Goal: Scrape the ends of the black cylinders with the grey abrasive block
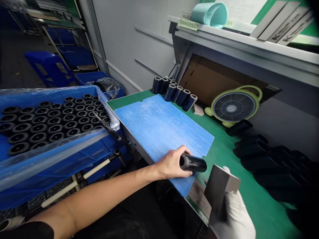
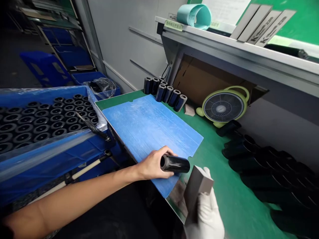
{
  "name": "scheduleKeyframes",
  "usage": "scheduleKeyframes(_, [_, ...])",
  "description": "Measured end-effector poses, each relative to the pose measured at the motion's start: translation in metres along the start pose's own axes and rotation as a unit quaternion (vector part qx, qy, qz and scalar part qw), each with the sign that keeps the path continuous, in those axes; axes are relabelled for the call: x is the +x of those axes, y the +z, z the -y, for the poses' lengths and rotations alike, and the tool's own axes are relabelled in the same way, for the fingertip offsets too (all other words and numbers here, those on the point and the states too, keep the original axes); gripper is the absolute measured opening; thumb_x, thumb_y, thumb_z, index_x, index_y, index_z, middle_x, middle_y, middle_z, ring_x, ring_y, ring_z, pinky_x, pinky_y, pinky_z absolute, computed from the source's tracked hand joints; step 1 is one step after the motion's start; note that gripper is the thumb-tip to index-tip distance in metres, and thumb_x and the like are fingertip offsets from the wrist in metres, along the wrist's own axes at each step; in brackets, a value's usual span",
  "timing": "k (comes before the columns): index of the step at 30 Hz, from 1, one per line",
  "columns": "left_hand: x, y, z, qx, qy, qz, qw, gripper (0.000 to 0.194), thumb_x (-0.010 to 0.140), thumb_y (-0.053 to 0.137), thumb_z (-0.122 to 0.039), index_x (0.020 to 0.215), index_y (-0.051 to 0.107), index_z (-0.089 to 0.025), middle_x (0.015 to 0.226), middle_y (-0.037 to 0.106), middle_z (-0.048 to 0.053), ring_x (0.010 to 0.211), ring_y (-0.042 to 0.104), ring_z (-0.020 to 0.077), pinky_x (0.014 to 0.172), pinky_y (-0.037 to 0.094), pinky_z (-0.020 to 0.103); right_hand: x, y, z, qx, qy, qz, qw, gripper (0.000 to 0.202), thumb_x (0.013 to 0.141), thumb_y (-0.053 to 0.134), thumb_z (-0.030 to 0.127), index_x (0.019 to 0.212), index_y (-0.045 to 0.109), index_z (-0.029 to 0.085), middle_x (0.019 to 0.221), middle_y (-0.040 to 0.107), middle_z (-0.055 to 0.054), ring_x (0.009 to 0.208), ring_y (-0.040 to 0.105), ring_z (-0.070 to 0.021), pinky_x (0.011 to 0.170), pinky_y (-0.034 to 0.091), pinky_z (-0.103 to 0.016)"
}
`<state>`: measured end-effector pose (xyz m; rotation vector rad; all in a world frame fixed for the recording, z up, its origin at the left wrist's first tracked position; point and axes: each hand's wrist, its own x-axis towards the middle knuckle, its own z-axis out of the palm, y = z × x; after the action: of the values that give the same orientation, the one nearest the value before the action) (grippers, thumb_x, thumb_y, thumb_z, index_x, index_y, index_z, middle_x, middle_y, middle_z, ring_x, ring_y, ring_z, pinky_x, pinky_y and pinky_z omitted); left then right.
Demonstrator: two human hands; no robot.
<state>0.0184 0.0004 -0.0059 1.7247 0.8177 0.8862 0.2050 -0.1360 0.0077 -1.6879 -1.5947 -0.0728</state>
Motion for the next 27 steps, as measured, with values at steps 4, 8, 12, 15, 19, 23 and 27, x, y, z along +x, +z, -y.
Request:
scheduleKeyframes(4, [-0.002,0.001,0.000,0.007,0.015,0.014,1.000,0.060,0.070,0.086,-0.025,0.127,0.068,-0.021,0.116,0.078,0.006,0.104,0.076,0.0241,0.092,0.058,0.030,-0.025,0.021,0.016,-0.015,0.039,-0.037,0.998,0.065,0.103,0.057,0.039,0.164,0.036,0.030,0.167,0.036,-0.006,0.152,0.038,-0.0352,0.123,0.041,-0.062])
scheduleKeyframes(8, [-0.004,0.003,0.005,0.015,0.014,0.021,1.000,0.056,0.074,0.085,-0.028,0.127,0.071,-0.020,0.121,0.079,0.007,0.108,0.077,0.0251,0.093,0.059,0.029,-0.028,0.041,0.019,-0.022,-0.085,-0.019,0.996,0.077,0.101,0.063,0.029,0.168,0.026,0.027,0.166,0.036,-0.015,0.149,0.043,-0.0384,0.114,0.049,-0.064])
scheduleKeyframes(12, [-0.004,0.004,0.007,0.011,0.015,0.025,0.999,0.046,0.082,0.079,-0.027,0.126,0.071,-0.019,0.123,0.079,0.007,0.110,0.077,0.0241,0.094,0.058,0.028,-0.015,0.055,0.016,-0.084,-0.209,-0.017,0.974,0.077,0.100,0.062,0.025,0.168,0.025,0.022,0.162,0.041,-0.020,0.145,0.047,-0.0410,0.102,0.058,-0.060])
scheduleKeyframes(15, [-0.003,0.003,0.007,0.023,0.038,0.033,0.998,0.042,0.084,0.075,-0.024,0.126,0.071,-0.018,0.123,0.079,0.007,0.112,0.076,0.0242,0.094,0.058,0.028,-0.007,0.059,0.017,-0.110,-0.200,-0.030,0.973,0.072,0.101,0.061,0.024,0.166,0.030,0.023,0.161,0.043,-0.019,0.143,0.050,-0.0403,0.103,0.057,-0.060])
scheduleKeyframes(19, [-0.004,0.005,0.008,0.048,0.042,0.046,0.997,0.040,0.087,0.073,-0.025,0.126,0.070,-0.020,0.124,0.079,0.007,0.113,0.076,0.0248,0.094,0.058,0.030,0.001,0.056,0.018,-0.125,-0.248,0.004,0.961,0.071,0.104,0.055,0.029,0.167,0.025,0.016,0.162,0.040,-0.023,0.144,0.047,-0.0421,0.096,0.062,-0.054])
scheduleKeyframes(23, [-0.005,0.008,0.011,0.058,0.066,0.062,0.994,0.042,0.083,0.074,-0.023,0.125,0.070,-0.020,0.122,0.079,0.009,0.112,0.076,0.0280,0.094,0.059,0.032,0.006,0.057,0.022,-0.130,-0.180,-0.014,0.975,0.066,0.105,0.052,0.029,0.166,0.030,0.018,0.160,0.042,-0.022,0.143,0.048,-0.0421,0.099,0.059,-0.059])
scheduleKeyframes(27, [-0.004,0.008,0.013,0.053,0.080,0.061,0.994,0.038,0.086,0.073,-0.026,0.123,0.071,-0.019,0.119,0.079,0.009,0.111,0.076,0.0274,0.094,0.059,0.032,0.002,0.058,0.021,-0.142,-0.231,-0.017,0.962,0.071,0.104,0.053,0.028,0.168,0.023,0.018,0.162,0.040,-0.022,0.145,0.045,-0.0427,0.100,0.060,-0.056])
